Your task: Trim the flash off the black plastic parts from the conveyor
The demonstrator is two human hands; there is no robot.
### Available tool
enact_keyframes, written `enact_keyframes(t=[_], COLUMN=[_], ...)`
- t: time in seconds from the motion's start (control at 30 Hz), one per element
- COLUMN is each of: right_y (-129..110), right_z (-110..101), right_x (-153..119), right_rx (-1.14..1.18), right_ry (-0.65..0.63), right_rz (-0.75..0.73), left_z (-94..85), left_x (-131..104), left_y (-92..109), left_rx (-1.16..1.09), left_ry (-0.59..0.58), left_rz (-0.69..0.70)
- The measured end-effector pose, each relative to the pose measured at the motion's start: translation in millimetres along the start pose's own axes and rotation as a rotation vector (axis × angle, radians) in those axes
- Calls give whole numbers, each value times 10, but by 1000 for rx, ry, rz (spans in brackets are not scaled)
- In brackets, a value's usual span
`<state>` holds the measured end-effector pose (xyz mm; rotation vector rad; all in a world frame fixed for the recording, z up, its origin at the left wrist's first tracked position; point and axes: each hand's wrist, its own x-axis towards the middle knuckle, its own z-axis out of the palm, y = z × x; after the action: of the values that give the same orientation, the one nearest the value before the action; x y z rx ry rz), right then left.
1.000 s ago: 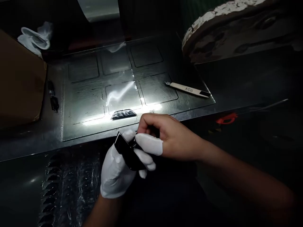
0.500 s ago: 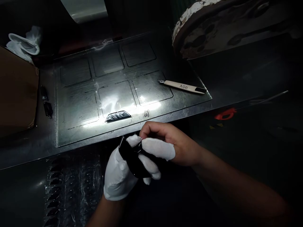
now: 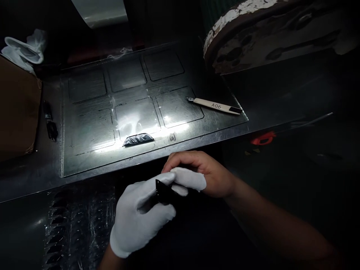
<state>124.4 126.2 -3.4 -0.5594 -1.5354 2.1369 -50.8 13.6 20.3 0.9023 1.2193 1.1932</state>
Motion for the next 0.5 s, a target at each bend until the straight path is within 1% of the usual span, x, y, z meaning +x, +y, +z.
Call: enact_keyframes(t=[0.07,0.13,0.27,0.3,0.33,0.43,0.5], right_y=[28,52,74,75,73,55,36], right_z=[-15,-23,-20,-14,-6,34,75], right_x=[1,2,4,6,8,33,69], right_rx=[11,9,-10,-7,1,46,75], right_ry=[-13,-19,-12,-9,-2,35,59], right_rz=[-39,-55,-45,-44,-34,38,88], left_z=[4,4,-15,-17,-16,21,71], left_x=[18,26,12,6,-2,-27,-42], left_y=[62,86,77,70,60,12,-17], left_rx=[183,272,301,275,202,-167,-382], left_ry=[-7,-38,-25,-22,-12,16,35], left_rz=[121,195,198,167,113,-95,-147])
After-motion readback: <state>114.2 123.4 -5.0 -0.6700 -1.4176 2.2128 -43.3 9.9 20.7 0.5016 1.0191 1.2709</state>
